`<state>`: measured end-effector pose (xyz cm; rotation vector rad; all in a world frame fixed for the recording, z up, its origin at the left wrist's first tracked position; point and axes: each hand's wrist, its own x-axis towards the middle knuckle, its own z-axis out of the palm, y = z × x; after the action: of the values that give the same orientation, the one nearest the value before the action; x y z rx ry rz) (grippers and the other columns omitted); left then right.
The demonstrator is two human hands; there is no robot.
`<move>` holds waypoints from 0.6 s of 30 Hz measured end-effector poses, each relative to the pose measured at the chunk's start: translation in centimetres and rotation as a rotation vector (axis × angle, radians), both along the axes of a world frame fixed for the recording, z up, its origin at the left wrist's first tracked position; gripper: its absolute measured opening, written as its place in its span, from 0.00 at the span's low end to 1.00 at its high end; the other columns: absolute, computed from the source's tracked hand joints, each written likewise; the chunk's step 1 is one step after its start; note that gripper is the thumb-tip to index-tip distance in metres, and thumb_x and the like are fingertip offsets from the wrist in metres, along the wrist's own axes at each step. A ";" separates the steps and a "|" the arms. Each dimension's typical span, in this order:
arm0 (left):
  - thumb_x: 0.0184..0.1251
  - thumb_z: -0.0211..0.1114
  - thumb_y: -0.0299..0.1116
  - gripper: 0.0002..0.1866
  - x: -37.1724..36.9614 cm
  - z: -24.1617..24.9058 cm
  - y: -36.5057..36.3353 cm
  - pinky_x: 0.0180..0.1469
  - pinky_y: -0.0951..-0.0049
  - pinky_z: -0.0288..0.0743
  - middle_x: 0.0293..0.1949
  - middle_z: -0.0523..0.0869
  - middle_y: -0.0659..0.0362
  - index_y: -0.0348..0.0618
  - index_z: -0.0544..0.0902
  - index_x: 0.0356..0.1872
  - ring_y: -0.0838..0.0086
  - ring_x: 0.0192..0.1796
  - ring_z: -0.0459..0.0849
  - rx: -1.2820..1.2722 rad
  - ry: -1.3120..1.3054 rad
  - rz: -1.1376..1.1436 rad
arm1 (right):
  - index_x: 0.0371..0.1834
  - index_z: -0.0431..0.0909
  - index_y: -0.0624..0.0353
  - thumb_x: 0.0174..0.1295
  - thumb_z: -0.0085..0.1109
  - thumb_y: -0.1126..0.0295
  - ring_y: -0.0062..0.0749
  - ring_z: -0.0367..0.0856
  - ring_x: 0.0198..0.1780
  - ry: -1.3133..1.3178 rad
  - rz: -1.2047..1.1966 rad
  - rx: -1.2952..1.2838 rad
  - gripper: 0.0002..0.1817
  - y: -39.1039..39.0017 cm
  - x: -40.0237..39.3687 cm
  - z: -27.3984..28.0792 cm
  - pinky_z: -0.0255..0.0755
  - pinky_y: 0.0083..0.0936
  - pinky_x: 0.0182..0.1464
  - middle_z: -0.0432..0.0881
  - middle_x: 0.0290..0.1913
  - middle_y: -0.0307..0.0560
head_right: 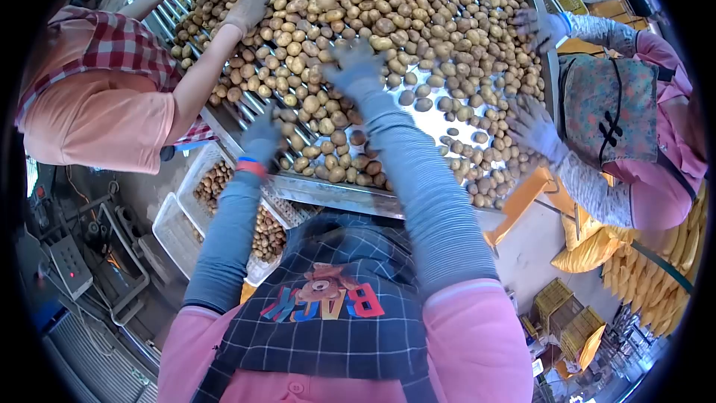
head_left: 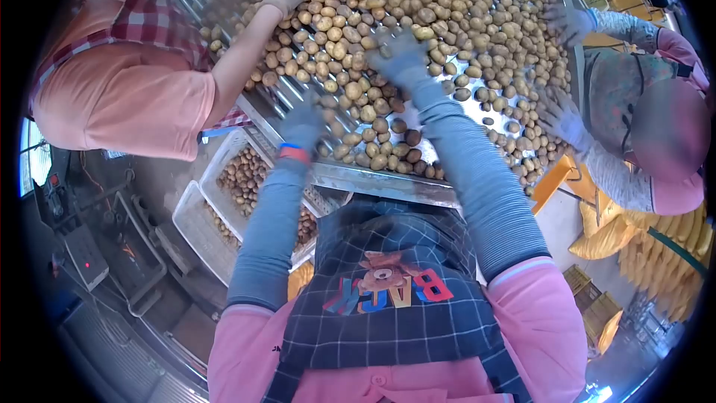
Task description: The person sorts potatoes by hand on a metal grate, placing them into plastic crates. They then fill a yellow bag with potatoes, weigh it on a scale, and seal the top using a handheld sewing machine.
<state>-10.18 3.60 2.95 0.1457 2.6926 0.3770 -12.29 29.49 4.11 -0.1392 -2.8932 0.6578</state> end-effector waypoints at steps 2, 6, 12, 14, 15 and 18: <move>0.64 0.60 0.41 0.30 2.6 3.0 5.0 0.55 0.53 0.77 0.55 0.83 0.45 0.57 0.70 0.69 0.49 0.54 0.84 -0.066 -0.042 -0.005 | 0.55 0.78 0.38 0.59 0.57 0.47 0.56 0.64 0.70 -0.093 0.127 0.069 0.22 -3.2 2.5 0.1 0.48 0.62 0.73 0.69 0.69 0.53; 0.67 0.57 0.40 0.24 7.1 3.6 5.0 0.53 0.52 0.77 0.51 0.83 0.47 0.54 0.73 0.65 0.50 0.52 0.84 0.155 -0.087 -0.230 | 0.47 0.81 0.42 0.57 0.64 0.53 0.54 0.65 0.71 0.076 0.516 -0.046 0.17 1.4 8.6 -2.8 0.52 0.61 0.72 0.69 0.68 0.55; 0.70 0.55 0.36 0.26 3.3 4.3 0.4 0.48 0.51 0.78 0.45 0.84 0.44 0.52 0.70 0.70 0.49 0.43 0.85 0.400 0.154 0.016 | 0.64 0.74 0.35 0.63 0.56 0.55 0.57 0.59 0.73 -0.175 -0.168 0.448 0.24 14.9 12.5 0.0 0.50 0.56 0.74 0.67 0.71 0.50; 0.70 0.55 0.38 0.26 3.6 4.7 0.5 0.47 0.50 0.78 0.45 0.84 0.44 0.51 0.70 0.69 0.49 0.43 0.85 0.135 -0.003 -0.139 | 0.64 0.74 0.40 0.62 0.56 0.54 0.58 0.59 0.71 0.029 -0.216 0.275 0.25 13.2 13.9 0.9 0.50 0.55 0.73 0.68 0.67 0.54; 0.70 0.55 0.40 0.26 4.8 5.1 1.7 0.47 0.49 0.78 0.46 0.83 0.44 0.49 0.70 0.67 0.49 0.45 0.85 -0.082 -0.161 -0.283 | 0.62 0.75 0.44 0.61 0.57 0.53 0.58 0.61 0.70 0.208 -0.138 0.119 0.25 10.5 14.6 1.5 0.52 0.55 0.71 0.70 0.65 0.57; 0.68 0.57 0.43 0.32 9.4 3.1 7.1 0.51 0.50 0.77 0.49 0.84 0.45 0.48 0.63 0.71 0.49 0.51 0.84 -0.028 -0.104 -0.352 | 0.57 0.77 0.47 0.61 0.56 0.50 0.58 0.66 0.67 -0.394 0.462 0.129 0.24 1.2 18.3 6.7 0.52 0.59 0.70 0.71 0.62 0.56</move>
<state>-0.81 10.72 6.01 0.5657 2.5026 0.2311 6.03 30.74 10.81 0.4847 -3.3712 0.5558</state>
